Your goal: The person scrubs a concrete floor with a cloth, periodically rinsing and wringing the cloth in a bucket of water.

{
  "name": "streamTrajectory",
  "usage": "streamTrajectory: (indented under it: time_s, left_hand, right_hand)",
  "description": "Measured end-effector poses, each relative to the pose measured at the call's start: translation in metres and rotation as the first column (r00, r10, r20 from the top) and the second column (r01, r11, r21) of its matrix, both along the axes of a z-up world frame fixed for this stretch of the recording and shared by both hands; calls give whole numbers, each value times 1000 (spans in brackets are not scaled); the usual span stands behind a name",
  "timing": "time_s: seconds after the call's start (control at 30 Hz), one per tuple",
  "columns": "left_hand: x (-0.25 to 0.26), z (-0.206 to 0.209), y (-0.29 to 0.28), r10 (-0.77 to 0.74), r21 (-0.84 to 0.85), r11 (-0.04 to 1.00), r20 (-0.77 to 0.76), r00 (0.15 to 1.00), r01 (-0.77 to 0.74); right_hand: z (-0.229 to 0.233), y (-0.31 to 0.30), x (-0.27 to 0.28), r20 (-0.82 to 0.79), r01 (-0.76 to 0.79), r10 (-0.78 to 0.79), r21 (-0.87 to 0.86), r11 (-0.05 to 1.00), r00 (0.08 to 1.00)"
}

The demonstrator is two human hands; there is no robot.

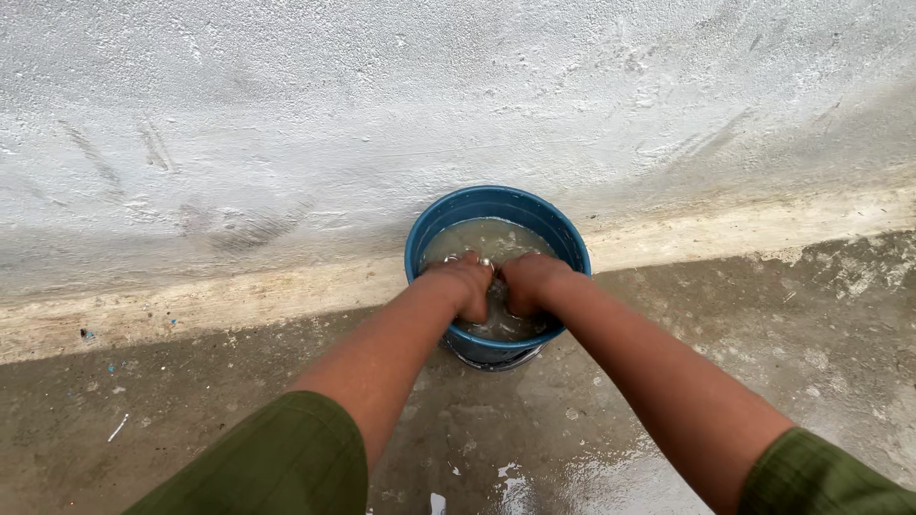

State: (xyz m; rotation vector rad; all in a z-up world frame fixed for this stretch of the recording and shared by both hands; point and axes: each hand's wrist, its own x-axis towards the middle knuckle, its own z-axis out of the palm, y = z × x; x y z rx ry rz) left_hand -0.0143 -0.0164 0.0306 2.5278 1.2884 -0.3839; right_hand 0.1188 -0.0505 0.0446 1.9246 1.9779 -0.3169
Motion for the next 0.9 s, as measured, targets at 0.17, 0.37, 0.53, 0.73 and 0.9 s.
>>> streamTrajectory:
  time_s: [0.17,0.37,0.53,0.73,0.9]
  left_hand:
    - [7,12,-14,39,-7,999,-23,999,-39]
    - [17,30,-21,205,-189,979,907,367,-80]
    - [33,55,-23,214,-214,976,977,3,-41]
    - [28,52,-31,21,-13,985,999,47,-175]
    - [36,35,-31,115,-125,990,985,-129,-72]
  right_hand:
    - [0,4,12,-95,67,-52,166,984,994]
    - [75,-20,11,-387,168,95,592,788,917]
    - [139,-41,-3,-459,241,178,713,659,871]
    - [198,-54,4,-564,390,388,808,441,729]
    - [224,-63,13,-443,329,753,891,312,487]
